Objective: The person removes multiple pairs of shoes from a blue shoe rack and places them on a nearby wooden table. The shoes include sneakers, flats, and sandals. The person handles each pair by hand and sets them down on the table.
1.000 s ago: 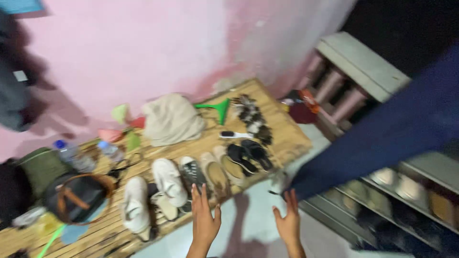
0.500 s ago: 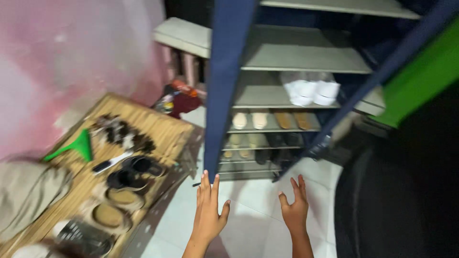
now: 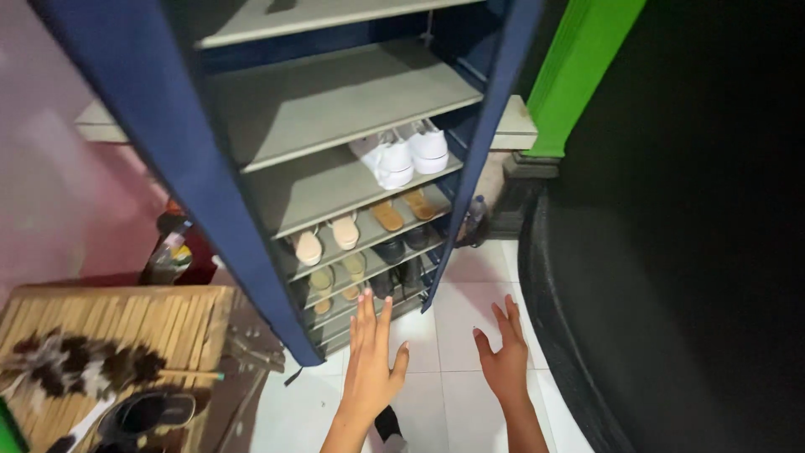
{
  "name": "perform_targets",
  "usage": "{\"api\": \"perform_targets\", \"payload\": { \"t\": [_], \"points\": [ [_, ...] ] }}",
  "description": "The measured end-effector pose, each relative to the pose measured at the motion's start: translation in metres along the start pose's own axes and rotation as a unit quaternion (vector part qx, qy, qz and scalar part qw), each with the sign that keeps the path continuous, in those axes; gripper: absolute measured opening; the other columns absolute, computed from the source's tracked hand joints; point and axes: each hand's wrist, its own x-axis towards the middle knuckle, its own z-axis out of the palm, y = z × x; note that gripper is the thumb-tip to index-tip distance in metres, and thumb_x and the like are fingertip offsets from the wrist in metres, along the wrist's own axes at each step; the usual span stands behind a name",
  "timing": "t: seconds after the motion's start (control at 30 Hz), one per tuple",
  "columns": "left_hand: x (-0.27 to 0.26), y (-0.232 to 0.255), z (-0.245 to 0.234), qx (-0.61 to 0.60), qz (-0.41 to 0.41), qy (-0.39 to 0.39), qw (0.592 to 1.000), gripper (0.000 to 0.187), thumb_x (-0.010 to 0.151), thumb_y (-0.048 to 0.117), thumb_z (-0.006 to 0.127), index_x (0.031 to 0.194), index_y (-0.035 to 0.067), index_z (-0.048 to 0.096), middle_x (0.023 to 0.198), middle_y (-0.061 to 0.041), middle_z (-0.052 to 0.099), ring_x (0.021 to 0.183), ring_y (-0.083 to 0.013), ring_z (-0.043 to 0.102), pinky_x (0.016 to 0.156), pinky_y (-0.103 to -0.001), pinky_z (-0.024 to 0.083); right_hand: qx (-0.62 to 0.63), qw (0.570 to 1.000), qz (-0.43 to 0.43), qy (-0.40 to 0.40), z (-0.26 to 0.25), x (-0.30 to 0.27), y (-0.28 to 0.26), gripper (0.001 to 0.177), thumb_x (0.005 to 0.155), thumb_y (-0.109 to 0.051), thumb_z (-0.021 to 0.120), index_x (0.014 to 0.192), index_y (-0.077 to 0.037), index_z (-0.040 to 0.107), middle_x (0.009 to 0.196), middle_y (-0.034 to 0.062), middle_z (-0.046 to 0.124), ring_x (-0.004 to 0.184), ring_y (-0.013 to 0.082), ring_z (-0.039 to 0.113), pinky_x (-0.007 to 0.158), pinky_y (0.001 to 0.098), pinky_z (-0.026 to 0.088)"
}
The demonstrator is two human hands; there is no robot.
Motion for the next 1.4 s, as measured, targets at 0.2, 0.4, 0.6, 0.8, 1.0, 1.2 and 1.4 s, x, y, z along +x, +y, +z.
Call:
{"api": "perform_targets", "payload": {
  "t": [0.2,0.4,0.6,0.8,1.0,1.2,1.4],
  "points": [
    [0.066,-0.015,0.015,0.0,0.018,0.002,1.0,0.081,0.085,0.013,0.069,0.156,0.005,0.03,0.166,-0.027,0.014,0.154,-0.0443,0.012,0.121,-0.057,0.014,-0.012,1.0,-0.018,-0.009,0.02,0.057,0.001,0.055,0.083,-0.007,0.075,0.135,0.002,0.06,0.157,0.0197,0.043,0.147,0.0392,0.038,0.113,0.0428,0.039],
    [0.139,-0.034,0.03,0.011,0.032,0.03,0.999,0.081,0.085,0.013,0.068,0.156,0.005,0.031,0.165,-0.027,0.015,0.152,-0.0481,0.013,0.12,-0.061,0.016,0.004,0.997,-0.081,-0.016,0.055,0.127,0.002,0.054,0.085,-0.007,0.074,0.136,0.001,0.057,0.158,0.0223,0.04,0.151,0.0415,0.033,0.117,0.0428,0.035],
    [0.196,-0.048,0.046,0.033,0.046,0.054,0.997,0.081,0.085,0.012,0.067,0.157,0.005,0.029,0.165,-0.028,0.017,0.152,-0.05,0.013,0.119,-0.061,0.015,0.05,0.991,-0.117,-0.035,0.076,0.183,-0.006,0.054,0.086,-0.006,0.072,0.138,-0.001,0.056,0.16,0.0202,0.04,0.152,0.044,0.029,0.117,0.0468,0.034],
    [0.22,-0.059,0.062,0.118,-0.041,0.044,0.991,0.085,0.081,0.016,0.07,0.154,0.005,0.028,0.163,-0.028,0.018,0.15,-0.0505,0.014,0.118,-0.061,0.017,0.056,0.988,-0.131,-0.064,0.096,0.219,0.004,0.054,0.089,-0.007,0.072,0.139,0.0,0.055,0.161,0.0195,0.039,0.152,0.0434,0.03,0.117,0.0478,0.034],
    [0.26,-0.071,0.089,0.11,-0.136,0.099,0.98,0.1,0.078,0.025,0.076,0.157,-0.001,0.02,0.16,-0.032,0.018,0.151,-0.0522,0.01,0.119,-0.063,0.016,0.113,0.977,-0.162,-0.081,0.129,0.275,0.024,0.069,0.088,-0.009,0.071,0.151,-0.001,0.041,0.161,0.025,0.034,0.15,0.0425,0.035,0.118,0.0466,0.035],
    [0.304,-0.083,0.119,0.149,-0.138,0.202,0.958,0.102,0.083,0.041,0.079,0.155,-0.004,0.02,0.159,-0.036,0.02,0.149,-0.0563,0.01,0.115,-0.07,0.016,0.109,0.95,-0.262,-0.131,0.159,0.326,0.033,0.076,0.088,-0.009,0.074,0.156,-0.005,0.038,0.165,0.0292,0.023,0.148,0.0508,0.034,0.117,0.0499,0.037],
    [0.327,-0.105,0.137,0.164,-0.251,0.186,0.936,0.094,0.082,0.039,0.08,0.156,0.01,0.031,0.159,-0.035,0.022,0.15,-0.0552,0.013,0.115,-0.069,0.019,0.148,0.944,-0.234,-0.177,0.209,0.359,0.052,0.093,0.08,-0.017,0.083,0.155,-0.002,0.031,0.16,0.0368,0.017,0.143,0.0552,0.032,0.112,0.0516,0.039]
  ]
}}
